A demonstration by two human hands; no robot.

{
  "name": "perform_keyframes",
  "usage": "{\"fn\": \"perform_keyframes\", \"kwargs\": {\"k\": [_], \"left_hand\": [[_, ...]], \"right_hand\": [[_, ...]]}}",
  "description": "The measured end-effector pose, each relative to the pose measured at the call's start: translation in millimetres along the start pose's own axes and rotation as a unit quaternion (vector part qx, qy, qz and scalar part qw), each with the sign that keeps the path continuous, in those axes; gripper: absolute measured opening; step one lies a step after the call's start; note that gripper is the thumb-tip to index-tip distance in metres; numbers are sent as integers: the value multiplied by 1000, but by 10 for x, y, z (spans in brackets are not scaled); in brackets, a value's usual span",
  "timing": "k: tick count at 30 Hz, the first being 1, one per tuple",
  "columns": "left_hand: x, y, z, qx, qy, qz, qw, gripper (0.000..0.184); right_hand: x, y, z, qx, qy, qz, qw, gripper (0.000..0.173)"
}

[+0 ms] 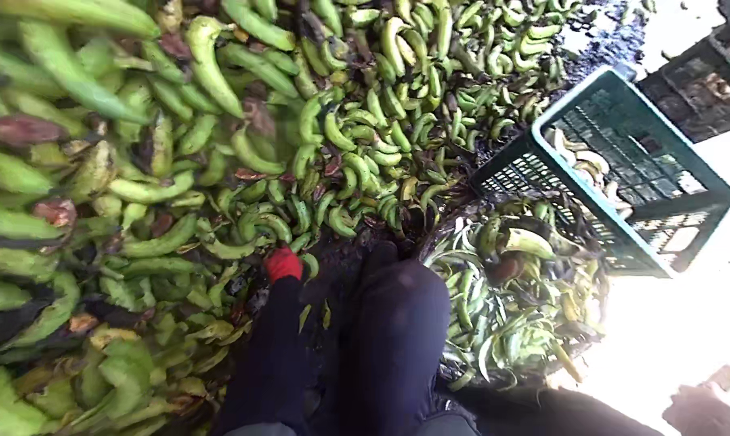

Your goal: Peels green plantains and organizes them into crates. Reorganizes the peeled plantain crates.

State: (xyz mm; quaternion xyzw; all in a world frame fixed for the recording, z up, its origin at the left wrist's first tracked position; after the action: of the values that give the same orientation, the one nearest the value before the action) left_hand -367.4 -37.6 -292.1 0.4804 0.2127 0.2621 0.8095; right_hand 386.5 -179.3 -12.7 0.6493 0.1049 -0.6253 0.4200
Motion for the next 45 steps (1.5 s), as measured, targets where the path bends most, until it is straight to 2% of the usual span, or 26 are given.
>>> {"fn": "perform_keyframes", "kwargs": {"k": [3,5,7,10,11,14,16,17,18,21,23,26,28,31,35,36,38,40,42,44,45], "left_hand": [[-83,292,149,-55,-37,64,996,59],[-149,546,288,-33,-57,219,973,58],[-74,1014,549,5,-77,398,914,66],[277,1964,1201,34,-184,605,774,61],[417,2250,1409,34,-228,626,745,58],[954,2994,1989,61,-350,611,707,39],[1503,3304,2303,49,-414,642,644,33],[1791,3368,2500,30,-424,653,626,36],[2055,3354,2737,10,-431,648,628,41],[2584,2847,3351,-64,-436,544,715,63],[2822,2386,3501,-85,-436,485,753,63],[3058,1933,3578,-105,-423,441,785,59],[3142,1770,3633,-120,-408,439,792,65],[3197,1638,3657,-140,-389,452,791,68],[3171,1701,3676,-125,-387,461,789,60],[3161,1710,3682,-143,-391,476,775,57],[3159,1706,3655,-211,-411,522,717,52],[3132,1828,3599,-189,-467,511,697,47],[3200,1987,3486,-169,-515,471,696,48],[3176,1903,3402,-177,-509,465,702,53],[3172,1897,3400,-181,-509,470,698,53]], "right_hand": [[-121,12,116,43,17,3,999,52],[-196,18,189,53,48,-9,997,58],[-276,41,245,47,81,-10,996,64],[-464,-55,463,8,121,3,993,66],[-540,-176,551,-17,128,-17,991,65],[-660,-732,804,-128,107,-62,984,76],[-686,-1136,955,-212,92,-84,969,74],[-701,-1309,1019,-245,95,-104,959,70],[-726,-1450,1074,-269,100,-124,950,67],[-772,-1677,1157,-279,107,-145,943,65],[-685,-1715,1160,-258,109,-146,949,63],[-389,-1735,1156,-245,105,-117,957,61],[-251,-1745,1174,-238,94,-113,960,58],[-213,-1766,1197,-232,77,-111,963,57],[-234,-1876,1235,-226,50,-76,970,56],[-179,-1909,1253,-236,22,-67,969,56],[121,-1996,1292,-282,-77,-85,953,51],[368,-2027,1396,-301,-128,-128,936,57],[283,-1947,1266,-267,-60,-152,950,77],[-21,-1751,1167,-253,6,-92,963,78],[-221,-1674,1073,-257,43,-33,965,73]]}}
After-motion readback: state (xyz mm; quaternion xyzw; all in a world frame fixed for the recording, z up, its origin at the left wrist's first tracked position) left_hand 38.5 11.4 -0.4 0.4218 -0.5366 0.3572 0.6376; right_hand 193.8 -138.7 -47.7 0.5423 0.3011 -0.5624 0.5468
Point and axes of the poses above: each hand's wrist, its own z-axis away from the middle knuckle, its own y-axis out of the back of the hand, x = y × z, the point moved 3 cm from there along -z, towards the middle knuckle, and after that the axes turned 8 degrees about -z, right-handed, at the moved point
